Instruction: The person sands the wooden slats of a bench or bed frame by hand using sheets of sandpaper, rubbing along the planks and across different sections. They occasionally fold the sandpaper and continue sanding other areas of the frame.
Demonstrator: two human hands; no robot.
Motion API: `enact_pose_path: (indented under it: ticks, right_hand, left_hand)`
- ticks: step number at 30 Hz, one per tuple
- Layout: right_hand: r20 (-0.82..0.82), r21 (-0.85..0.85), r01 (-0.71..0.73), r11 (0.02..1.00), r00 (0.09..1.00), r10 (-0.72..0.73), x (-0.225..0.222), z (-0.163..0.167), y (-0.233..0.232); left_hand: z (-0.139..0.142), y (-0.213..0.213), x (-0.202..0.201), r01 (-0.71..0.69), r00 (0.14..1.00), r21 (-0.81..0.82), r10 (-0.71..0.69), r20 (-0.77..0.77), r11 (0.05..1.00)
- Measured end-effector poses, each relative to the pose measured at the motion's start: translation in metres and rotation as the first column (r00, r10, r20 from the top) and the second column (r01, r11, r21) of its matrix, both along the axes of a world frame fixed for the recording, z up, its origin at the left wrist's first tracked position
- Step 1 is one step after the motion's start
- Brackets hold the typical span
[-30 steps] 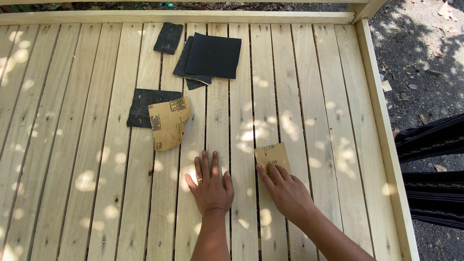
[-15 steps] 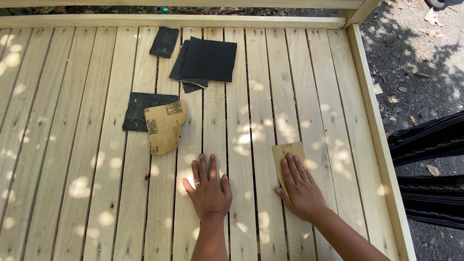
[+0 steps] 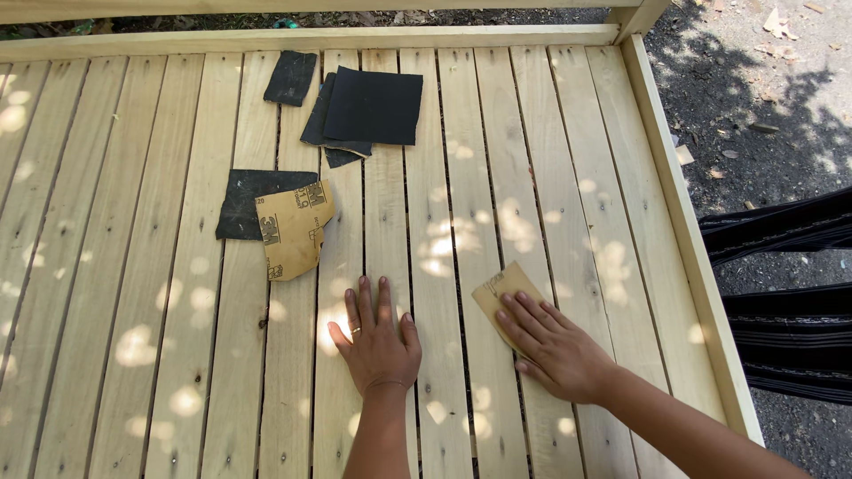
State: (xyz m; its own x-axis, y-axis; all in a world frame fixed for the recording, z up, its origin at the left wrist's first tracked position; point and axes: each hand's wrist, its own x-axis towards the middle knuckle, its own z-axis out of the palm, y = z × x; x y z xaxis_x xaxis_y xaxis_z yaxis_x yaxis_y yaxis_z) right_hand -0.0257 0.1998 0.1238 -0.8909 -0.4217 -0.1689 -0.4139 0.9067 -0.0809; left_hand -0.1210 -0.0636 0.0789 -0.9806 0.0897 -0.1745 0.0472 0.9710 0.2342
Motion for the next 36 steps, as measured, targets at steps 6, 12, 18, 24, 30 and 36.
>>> enact_pose_path:
  ticks: [6, 12, 18, 24, 30, 36]
  right_hand:
    - [-0.047, 0.048, -0.031, 0.998, 0.998, 0.033, 0.084, 0.000, 0.053]
    - [-0.096, -0.046, 0.308, 0.950, 0.945, -0.311, 0.076, -0.021, 0.038]
    - [-0.121, -0.115, 0.522, 0.845, 0.837, -0.534, -0.028, -0.046, 0.061]
    - [-0.029, -0.163, 0.616, 0.771, 0.778, -0.627, -0.119, -0.008, 0.095]
    - [-0.117, -0.232, 0.604, 0.762, 0.761, -0.639, -0.172, -0.002, 0.123]
    - [-0.084, -0.180, 0.409, 0.895, 0.900, -0.428, -0.050, -0.008, 0.078]
  left_hand:
    - [0.000, 0.000, 0.003, -0.002, 0.999, -0.001, 0.002, -0.048, 1.000]
    - [-0.019, 0.001, 0.007, -0.021, 0.998, -0.055, 0.017, -0.067, 0.998]
    - [-0.022, -0.002, 0.010, 0.009, 0.984, -0.070, -0.021, -0.178, 0.997]
    - [-0.026, 0.079, 0.055, 0.344, 0.925, 0.060, -0.327, -0.194, 0.937]
    - [-0.035, 0.120, 0.072, 0.445, 0.858, -0.018, -0.432, -0.279, 0.895]
    - [-0.014, 0.119, 0.069, 0.414, 0.889, -0.020, -0.408, -0.208, 0.910]
